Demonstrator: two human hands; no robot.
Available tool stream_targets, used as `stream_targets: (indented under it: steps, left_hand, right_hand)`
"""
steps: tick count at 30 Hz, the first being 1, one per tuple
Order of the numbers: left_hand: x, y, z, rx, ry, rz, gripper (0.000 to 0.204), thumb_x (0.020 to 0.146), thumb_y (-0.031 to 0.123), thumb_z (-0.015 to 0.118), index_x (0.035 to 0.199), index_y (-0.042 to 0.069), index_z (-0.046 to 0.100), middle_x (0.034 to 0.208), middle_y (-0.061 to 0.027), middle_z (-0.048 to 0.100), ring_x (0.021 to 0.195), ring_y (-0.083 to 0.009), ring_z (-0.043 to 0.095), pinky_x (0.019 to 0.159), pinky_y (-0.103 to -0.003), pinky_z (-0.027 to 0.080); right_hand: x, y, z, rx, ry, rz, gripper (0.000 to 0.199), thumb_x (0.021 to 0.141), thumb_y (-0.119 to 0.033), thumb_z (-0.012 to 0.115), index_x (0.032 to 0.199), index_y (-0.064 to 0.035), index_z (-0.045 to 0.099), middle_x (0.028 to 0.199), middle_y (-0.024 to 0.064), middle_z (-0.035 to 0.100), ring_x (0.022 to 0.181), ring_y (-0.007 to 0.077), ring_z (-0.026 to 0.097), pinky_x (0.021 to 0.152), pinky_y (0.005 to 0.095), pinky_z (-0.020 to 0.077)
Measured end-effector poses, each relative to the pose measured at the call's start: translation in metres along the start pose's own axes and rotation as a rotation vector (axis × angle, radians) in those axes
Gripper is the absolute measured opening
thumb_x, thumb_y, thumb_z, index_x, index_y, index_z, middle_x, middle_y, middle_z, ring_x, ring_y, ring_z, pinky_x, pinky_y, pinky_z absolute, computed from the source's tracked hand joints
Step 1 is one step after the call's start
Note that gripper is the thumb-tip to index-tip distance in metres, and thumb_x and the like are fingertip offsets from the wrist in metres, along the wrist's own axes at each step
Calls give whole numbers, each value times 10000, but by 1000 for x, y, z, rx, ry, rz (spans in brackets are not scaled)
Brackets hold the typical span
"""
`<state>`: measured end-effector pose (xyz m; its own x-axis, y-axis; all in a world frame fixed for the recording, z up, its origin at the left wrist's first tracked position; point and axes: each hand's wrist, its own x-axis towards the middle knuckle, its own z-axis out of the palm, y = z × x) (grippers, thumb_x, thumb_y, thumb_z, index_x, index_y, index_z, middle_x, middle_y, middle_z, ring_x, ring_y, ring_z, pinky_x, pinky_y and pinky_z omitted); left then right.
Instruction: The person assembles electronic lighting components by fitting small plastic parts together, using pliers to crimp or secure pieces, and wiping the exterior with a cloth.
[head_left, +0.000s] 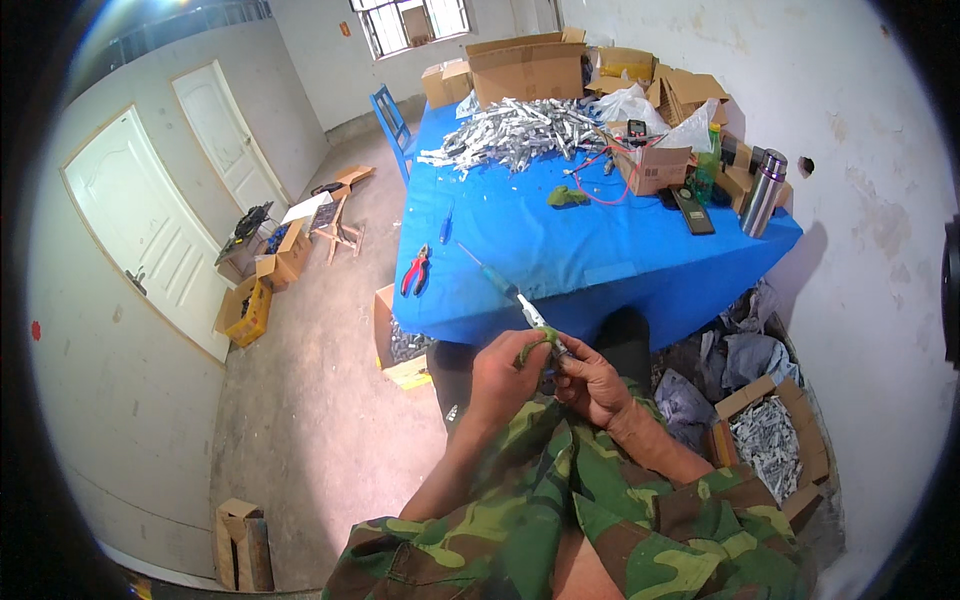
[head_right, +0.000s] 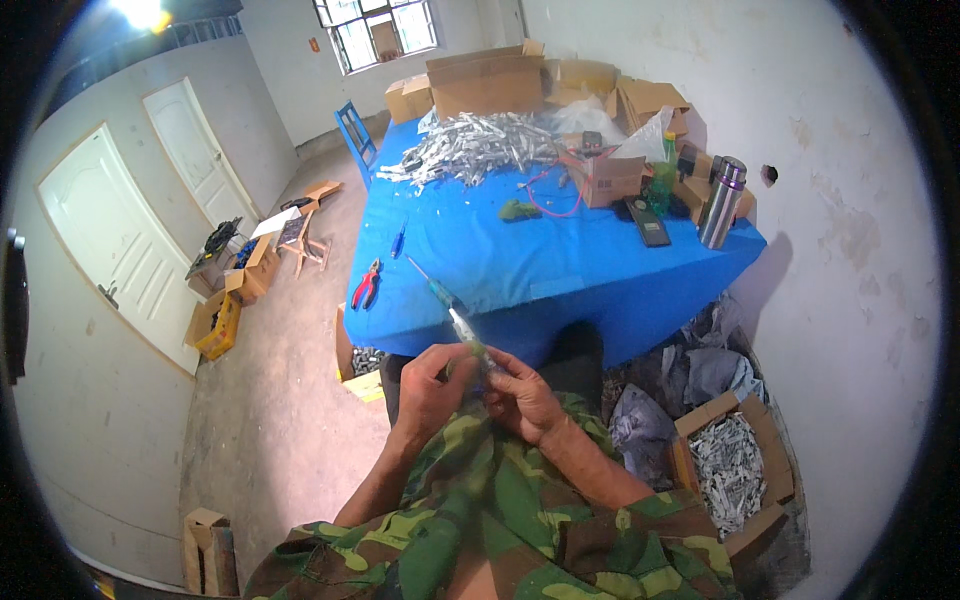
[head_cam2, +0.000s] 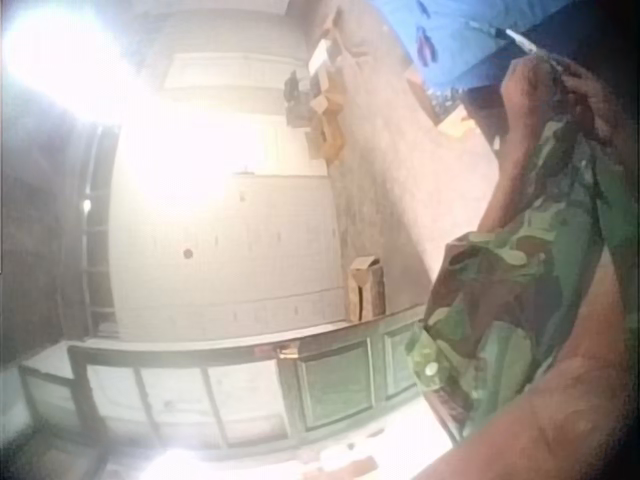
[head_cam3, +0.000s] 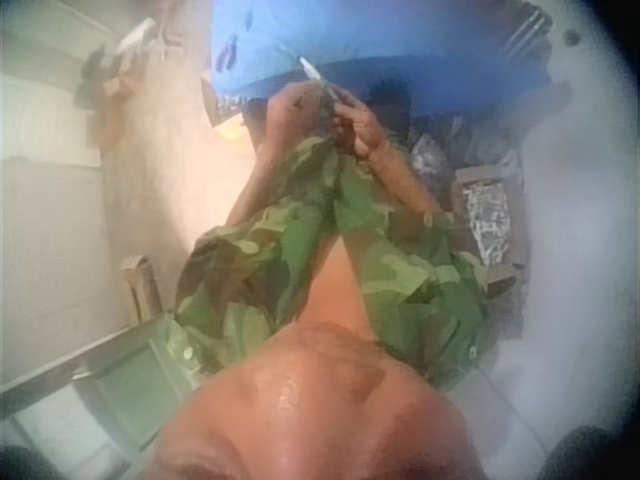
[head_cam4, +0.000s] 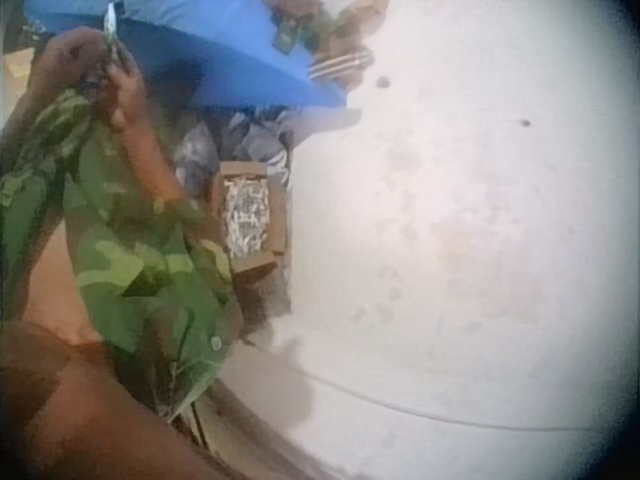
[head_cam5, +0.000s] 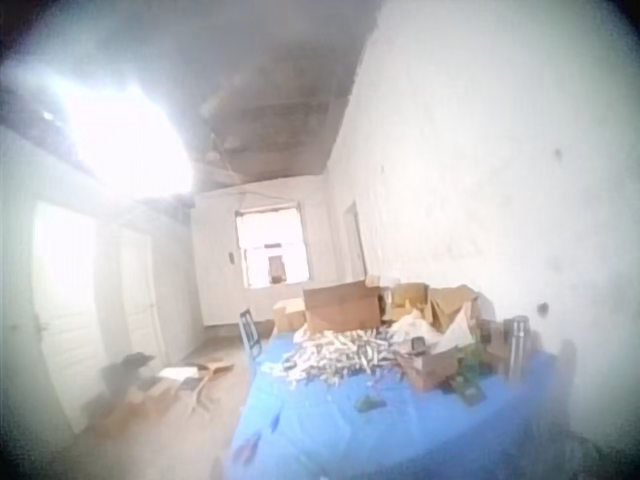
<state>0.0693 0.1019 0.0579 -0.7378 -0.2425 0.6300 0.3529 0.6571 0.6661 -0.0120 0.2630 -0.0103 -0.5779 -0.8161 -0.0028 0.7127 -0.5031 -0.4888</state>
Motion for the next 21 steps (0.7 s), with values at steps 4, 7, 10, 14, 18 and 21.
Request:
stream_targets:
  steps: [4,7,10,14,18,21]
  left_hand:
    - [-8,5,4,73,-72,23,151,918,29,765,1068,30,767,960,-138,753,822,-275,750,698,-341,580]
    - [-11,6,7,94,-68,69,146,912,27,769,1059,34,767,945,-140,747,805,-282,744,675,-345,576]
    - [-12,9,7,79,-83,33,150,908,23,770,1057,33,767,952,-143,750,825,-282,747,695,-345,579]
    - [-4,2,-7,80,-15,-2,162,909,49,777,1069,22,766,989,-151,763,867,-281,755,752,-340,584]
    - [6,-6,-10,100,65,-69,177,920,91,778,1085,29,766,1022,-162,770,911,-316,755,795,-372,586]
    - [7,-10,-10,108,74,-87,167,923,90,775,1080,37,765,1033,-164,768,922,-342,752,798,-389,587]
  right_hand:
    - [-2,-2,0,-20,31,10,446,1066,-75,615,1505,-132,562,1057,-2,662,798,94,604,666,248,522]
    - [-3,0,-4,-11,30,8,441,1068,-80,611,1504,-125,561,1074,1,667,809,96,606,681,242,524]
    - [-3,1,-1,-18,81,4,441,1071,-79,605,1507,-124,558,1099,2,672,816,96,609,691,232,524]
    - [-1,3,4,-12,71,31,449,1066,-73,611,1509,-120,554,1115,1,671,822,96,617,688,231,521]
    - [-3,2,-3,-77,48,50,459,1058,-82,636,1508,-124,555,1092,-10,664,812,88,618,665,234,513]
    - [-4,2,0,-85,31,56,463,1058,-86,640,1510,-138,555,1064,-22,656,795,80,612,646,236,507]
